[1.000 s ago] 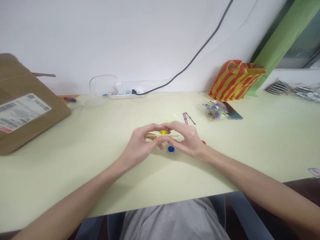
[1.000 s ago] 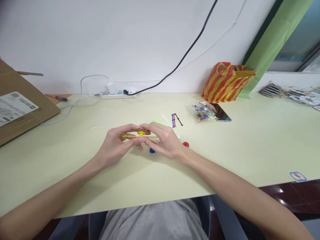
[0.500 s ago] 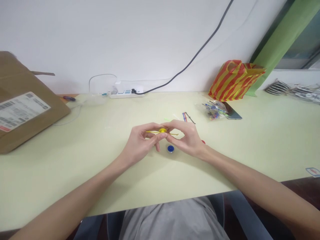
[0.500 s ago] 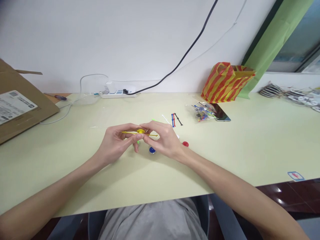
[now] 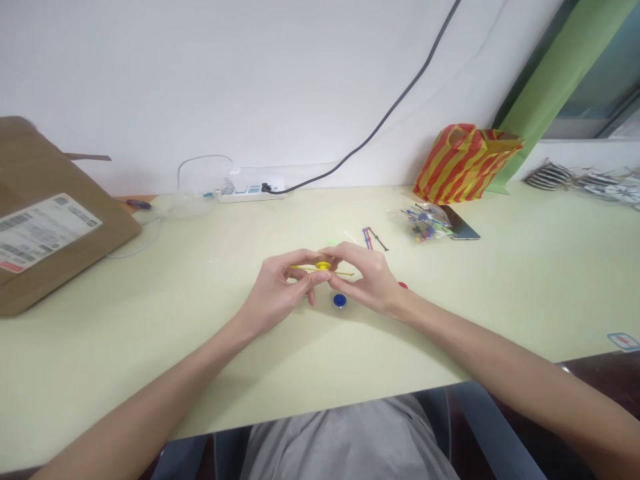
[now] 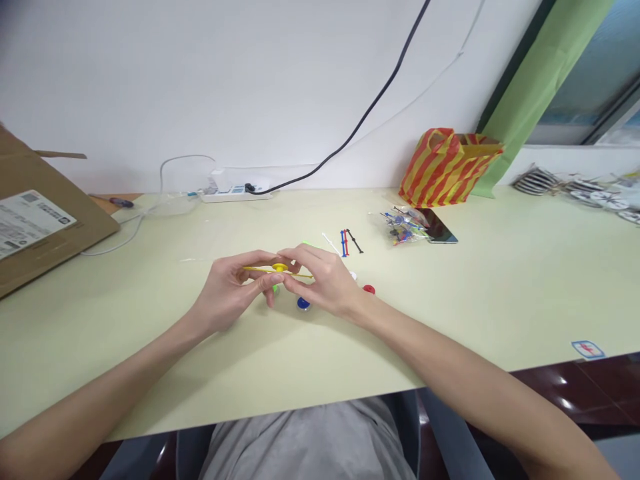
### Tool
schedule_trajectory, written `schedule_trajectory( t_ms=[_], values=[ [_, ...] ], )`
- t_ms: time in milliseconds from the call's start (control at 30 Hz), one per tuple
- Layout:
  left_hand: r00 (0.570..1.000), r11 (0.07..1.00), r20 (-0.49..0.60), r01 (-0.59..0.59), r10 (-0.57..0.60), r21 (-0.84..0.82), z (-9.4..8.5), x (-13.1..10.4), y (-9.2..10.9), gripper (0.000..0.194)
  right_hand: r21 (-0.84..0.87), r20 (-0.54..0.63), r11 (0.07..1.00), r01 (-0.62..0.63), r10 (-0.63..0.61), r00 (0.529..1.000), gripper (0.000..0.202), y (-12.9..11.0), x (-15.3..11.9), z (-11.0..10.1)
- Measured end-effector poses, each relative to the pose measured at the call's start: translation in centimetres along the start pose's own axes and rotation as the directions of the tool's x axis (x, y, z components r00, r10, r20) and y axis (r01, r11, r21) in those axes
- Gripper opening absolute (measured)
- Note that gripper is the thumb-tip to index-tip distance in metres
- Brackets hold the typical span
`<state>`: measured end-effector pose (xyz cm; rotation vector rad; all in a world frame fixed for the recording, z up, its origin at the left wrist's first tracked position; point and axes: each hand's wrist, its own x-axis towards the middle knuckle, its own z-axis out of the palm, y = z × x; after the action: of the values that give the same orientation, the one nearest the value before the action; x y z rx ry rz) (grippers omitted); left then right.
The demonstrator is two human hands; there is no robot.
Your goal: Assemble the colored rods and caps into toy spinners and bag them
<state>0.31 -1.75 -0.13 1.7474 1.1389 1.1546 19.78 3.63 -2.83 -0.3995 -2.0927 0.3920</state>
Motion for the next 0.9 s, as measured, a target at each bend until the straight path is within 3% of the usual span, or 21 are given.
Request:
schedule_trajectory(
  t_ms=[133,267,400,567,900],
  values=[
    [1.0,0.996,-0.021,-0.015,0.017,0.085,-0.6,0.3,0.3,0.03,-0.038,0.031,0.997,-0.062,0.063,0.998,0.03,0.0,0.0,0.3],
    [0.984,0.989,-0.179,0.008,0.019,0.149,-2.3,1.3,0.0,0.036,-0.103,0.051,0.991,-0.082,0.088,0.995,0.045,-0.2,0.2,0.5],
    [0.957,0.976,-0.289,0.05,0.014,0.213,-4.7,2.7,-1.9,0.035,-0.145,0.065,0.985,-0.093,0.103,0.993,0.05,0.3,0.3,0.3],
    [0.964,0.97,-0.264,0.099,-0.038,0.222,-6.3,3.5,-4.3,0.036,-0.153,0.059,0.981,-0.115,0.125,0.99,0.049,1.2,0.2,0.1],
    [0.987,0.876,-0.163,0.089,-0.012,0.474,-6.0,3.5,-6.0,0.042,-0.194,0.078,0.973,-0.123,0.14,0.987,0.04,1.2,0.3,0.1]
  ],
)
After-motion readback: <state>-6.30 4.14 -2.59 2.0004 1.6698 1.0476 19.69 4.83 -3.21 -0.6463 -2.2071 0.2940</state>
